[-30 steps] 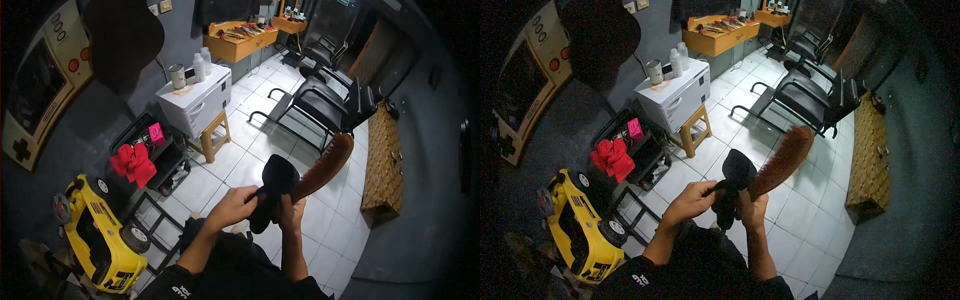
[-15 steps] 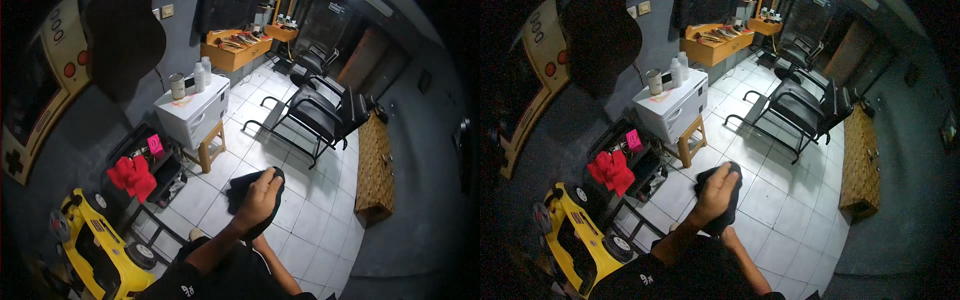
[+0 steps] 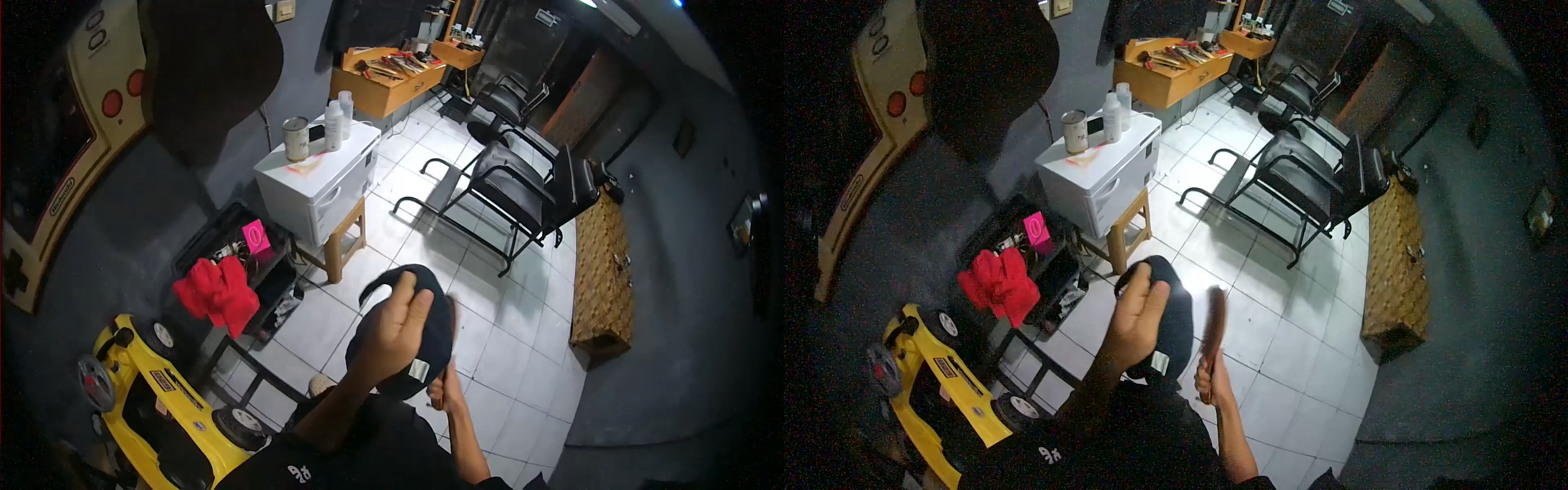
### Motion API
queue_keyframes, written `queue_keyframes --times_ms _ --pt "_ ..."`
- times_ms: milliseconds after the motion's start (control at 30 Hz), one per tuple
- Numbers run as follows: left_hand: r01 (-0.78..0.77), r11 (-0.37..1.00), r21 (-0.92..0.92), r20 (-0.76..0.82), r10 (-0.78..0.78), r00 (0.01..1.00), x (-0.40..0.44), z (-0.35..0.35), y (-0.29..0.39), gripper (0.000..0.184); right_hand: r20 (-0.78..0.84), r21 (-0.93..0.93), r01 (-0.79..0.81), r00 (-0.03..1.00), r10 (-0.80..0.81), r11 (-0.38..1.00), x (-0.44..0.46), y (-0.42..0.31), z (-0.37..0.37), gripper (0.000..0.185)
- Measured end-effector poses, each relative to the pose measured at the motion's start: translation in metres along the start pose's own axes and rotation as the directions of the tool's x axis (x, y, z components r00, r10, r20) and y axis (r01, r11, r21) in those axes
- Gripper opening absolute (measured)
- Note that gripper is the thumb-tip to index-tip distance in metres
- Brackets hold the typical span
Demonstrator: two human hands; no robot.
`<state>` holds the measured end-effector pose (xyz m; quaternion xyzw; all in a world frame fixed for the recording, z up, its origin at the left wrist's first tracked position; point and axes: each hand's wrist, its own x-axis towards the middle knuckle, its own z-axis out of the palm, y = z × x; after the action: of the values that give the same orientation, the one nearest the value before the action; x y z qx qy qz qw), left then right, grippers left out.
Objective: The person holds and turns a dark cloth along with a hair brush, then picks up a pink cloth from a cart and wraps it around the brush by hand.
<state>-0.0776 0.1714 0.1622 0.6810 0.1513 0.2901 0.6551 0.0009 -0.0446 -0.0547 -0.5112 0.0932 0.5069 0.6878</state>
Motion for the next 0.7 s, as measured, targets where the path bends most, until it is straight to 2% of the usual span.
queue_keyframes --times_ms 67,100,133,200,233,267,300,333,367,400,467,567,633,667,700 --pt "-0.138 0.988 0.064 0.016 0.137 0.990 -0.002 0.007 0.004 0.016 0.141 0.112 0.188 0.969 -0.203 0.976 -0.042 -0.039 0.054 0.056" --pt "-0.126 0.990 0.061 0.043 0.123 0.991 -0.005 0.011 0.002 0.015 0.209 0.100 0.258 0.939 -0.273 0.961 -0.057 -0.049 0.071 0.059" --pt "-0.113 0.992 0.058 0.070 0.109 0.992 -0.009 0.014 -0.001 0.014 0.215 0.017 0.281 0.936 -0.278 0.960 -0.069 -0.055 0.087 0.066" --pt "-0.183 0.983 -0.019 0.065 0.184 0.981 -0.012 0.020 0.002 0.014 0.322 -0.212 0.201 0.938 -0.126 0.957 -0.070 -0.048 0.097 0.071" --pt "-0.207 0.978 -0.027 0.011 0.207 0.978 -0.012 0.022 0.003 0.014 0.189 -0.266 0.119 0.979 -0.070 0.957 -0.066 -0.043 0.114 0.070" --pt "-0.232 0.972 -0.033 -0.043 0.230 0.972 -0.012 0.022 0.002 0.015 0.201 -0.403 0.167 0.975 -0.090 0.900 -0.047 -0.028 0.108 0.067" --pt "-0.270 0.962 -0.052 -0.069 0.266 0.962 -0.010 0.021 -0.003 0.016 0.244 -0.565 0.254 0.960 -0.135 0.785 -0.021 -0.004 0.086 0.063" --pt "-0.215 0.976 -0.043 -0.066 0.212 0.975 -0.011 0.016 -0.006 0.015 0.298 -0.706 0.343 0.938 -0.179 0.619 0.007 0.021 0.064 0.060" --pt "-0.250 0.964 -0.090 -0.159 0.234 0.959 -0.012 0.016 -0.004 0.014 0.347 -0.809 0.403 0.915 -0.206 0.428 0.034 0.046 0.038 0.057" --pt "-0.288 0.948 -0.133 -0.251 0.249 0.935 -0.013 0.015 -0.003 0.014 0.359 -0.879 0.396 0.916 -0.179 0.266 0.058 0.073 0.012 0.054" --pt "-0.238 0.930 -0.281 -0.326 0.141 0.935 -0.018 0.009 0.008 0.012 0.288 -0.956 0.290 0.956 -0.058 0.041 0.091 0.117 -0.041 0.049" --pt "-0.241 0.938 -0.251 -0.334 0.150 0.931 -0.016 -0.003 -0.005 0.009 0.118 -0.985 0.122 0.992 0.042 -0.122 0.109 0.158 -0.111 0.041" --pt "-0.220 0.900 -0.375 -0.360 0.078 0.930 -0.018 -0.002 0.009 0.008 0.080 -0.981 0.076 0.997 -0.015 -0.178 0.112 0.174 -0.146 0.036" --pt "-0.226 0.875 -0.428 -0.370 0.059 0.927 -0.019 -0.001 0.020 0.007 0.134 -0.975 0.112 0.985 -0.108 -0.191 0.120 0.191 -0.179 0.034" --pt "-0.207 0.864 -0.459 -0.313 0.061 0.948 -0.020 0.001 0.015 0.018 0.374 -0.922 0.308 0.869 -0.325 -0.236 0.143 0.219 -0.232 0.033"
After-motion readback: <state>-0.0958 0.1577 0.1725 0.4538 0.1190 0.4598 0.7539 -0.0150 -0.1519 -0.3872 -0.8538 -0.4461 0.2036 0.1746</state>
